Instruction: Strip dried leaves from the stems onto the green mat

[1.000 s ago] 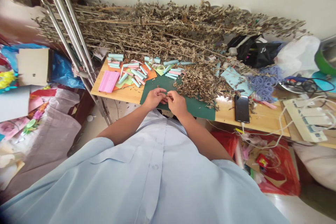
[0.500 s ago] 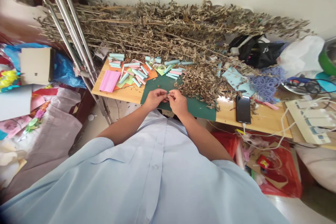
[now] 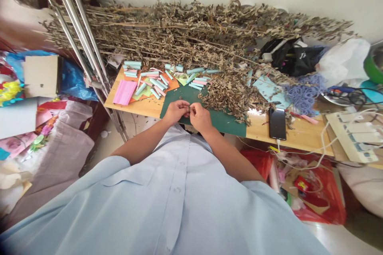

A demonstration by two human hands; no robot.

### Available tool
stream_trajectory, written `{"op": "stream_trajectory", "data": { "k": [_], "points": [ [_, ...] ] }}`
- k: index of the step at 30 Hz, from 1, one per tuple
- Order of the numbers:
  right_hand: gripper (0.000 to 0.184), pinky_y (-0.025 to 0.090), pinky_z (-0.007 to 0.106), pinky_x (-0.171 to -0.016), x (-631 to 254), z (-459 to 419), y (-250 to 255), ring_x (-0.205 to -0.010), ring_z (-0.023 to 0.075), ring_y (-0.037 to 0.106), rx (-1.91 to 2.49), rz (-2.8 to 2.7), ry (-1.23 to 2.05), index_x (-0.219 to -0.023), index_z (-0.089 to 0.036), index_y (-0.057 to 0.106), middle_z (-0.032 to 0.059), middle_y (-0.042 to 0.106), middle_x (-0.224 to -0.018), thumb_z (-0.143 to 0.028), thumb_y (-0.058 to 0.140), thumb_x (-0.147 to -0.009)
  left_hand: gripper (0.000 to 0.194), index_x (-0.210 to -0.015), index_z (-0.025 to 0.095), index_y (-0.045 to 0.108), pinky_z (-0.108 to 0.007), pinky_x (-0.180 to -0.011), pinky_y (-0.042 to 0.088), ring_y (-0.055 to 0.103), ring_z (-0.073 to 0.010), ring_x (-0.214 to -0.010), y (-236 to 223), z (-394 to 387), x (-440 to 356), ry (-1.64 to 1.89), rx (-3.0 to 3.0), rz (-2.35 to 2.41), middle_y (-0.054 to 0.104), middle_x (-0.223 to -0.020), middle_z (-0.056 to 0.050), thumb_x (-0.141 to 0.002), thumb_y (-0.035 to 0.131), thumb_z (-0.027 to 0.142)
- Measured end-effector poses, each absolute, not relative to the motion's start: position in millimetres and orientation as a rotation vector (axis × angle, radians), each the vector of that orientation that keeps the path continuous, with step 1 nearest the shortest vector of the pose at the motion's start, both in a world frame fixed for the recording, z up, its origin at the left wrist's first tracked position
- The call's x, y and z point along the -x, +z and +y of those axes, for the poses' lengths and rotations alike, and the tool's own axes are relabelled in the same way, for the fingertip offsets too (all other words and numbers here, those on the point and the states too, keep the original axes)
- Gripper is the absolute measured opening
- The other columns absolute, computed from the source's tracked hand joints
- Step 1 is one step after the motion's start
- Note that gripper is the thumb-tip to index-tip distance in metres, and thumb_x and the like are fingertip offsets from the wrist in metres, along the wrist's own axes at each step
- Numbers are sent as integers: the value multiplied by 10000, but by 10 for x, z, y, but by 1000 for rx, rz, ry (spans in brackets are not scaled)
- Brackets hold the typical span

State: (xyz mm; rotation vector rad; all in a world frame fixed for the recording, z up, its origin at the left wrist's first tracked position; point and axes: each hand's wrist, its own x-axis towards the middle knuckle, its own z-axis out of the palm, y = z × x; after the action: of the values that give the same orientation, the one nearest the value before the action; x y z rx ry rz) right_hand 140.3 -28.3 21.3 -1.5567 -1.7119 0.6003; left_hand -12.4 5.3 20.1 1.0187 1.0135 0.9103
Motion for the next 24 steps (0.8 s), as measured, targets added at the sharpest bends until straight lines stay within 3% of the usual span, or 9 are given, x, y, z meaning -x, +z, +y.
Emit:
{"op": "stream_trajectory", "data": {
  "k": [3, 6, 15, 24],
  "points": [
    [141, 596, 349, -694, -1401, -212, 157, -712, 210, 722, 1503, -1350, 950, -950, -224, 564, 53, 736, -850, -289, 600, -831, 247, -984, 92, 638, -231, -580, 549, 661, -111, -573, 220, 57, 138, 910, -983, 1002, 699, -696, -24, -753, 718, 127],
    [193, 610, 355, -672, -1416, -173, 113, -683, 202, 718, 1467, -1191, 1057, -944, -224, 564, 42, 732, -836, -333, 640, -804, 252, -978, 88, 641, -242, -600, 565, 678, -121, -596, 230, 59, 136, 923, -953, 995, 709, -714, -36, -754, 740, 147],
    [201, 585, 389, -883, -1451, -300, 154, -929, 231, 744, 1470, -1654, 599, -1094, -240, 631, 69, 767, -985, -285, 575, -906, 205, -953, 106, 613, -259, -604, 586, 692, -136, -588, 218, 55, 102, 925, -905, 1044, 703, -683, -20, -777, 718, 122],
    [209, 557, 347, -843, -1454, -315, 234, -935, 250, 728, 1562, -2034, 279, -1091, -198, 646, 97, 763, -1014, -187, 489, -954, 213, -931, 111, 614, -247, -595, 582, 699, -139, -611, 241, 55, 83, 907, -895, 1085, 707, -689, -22, -769, 747, 149]
  ]
}}
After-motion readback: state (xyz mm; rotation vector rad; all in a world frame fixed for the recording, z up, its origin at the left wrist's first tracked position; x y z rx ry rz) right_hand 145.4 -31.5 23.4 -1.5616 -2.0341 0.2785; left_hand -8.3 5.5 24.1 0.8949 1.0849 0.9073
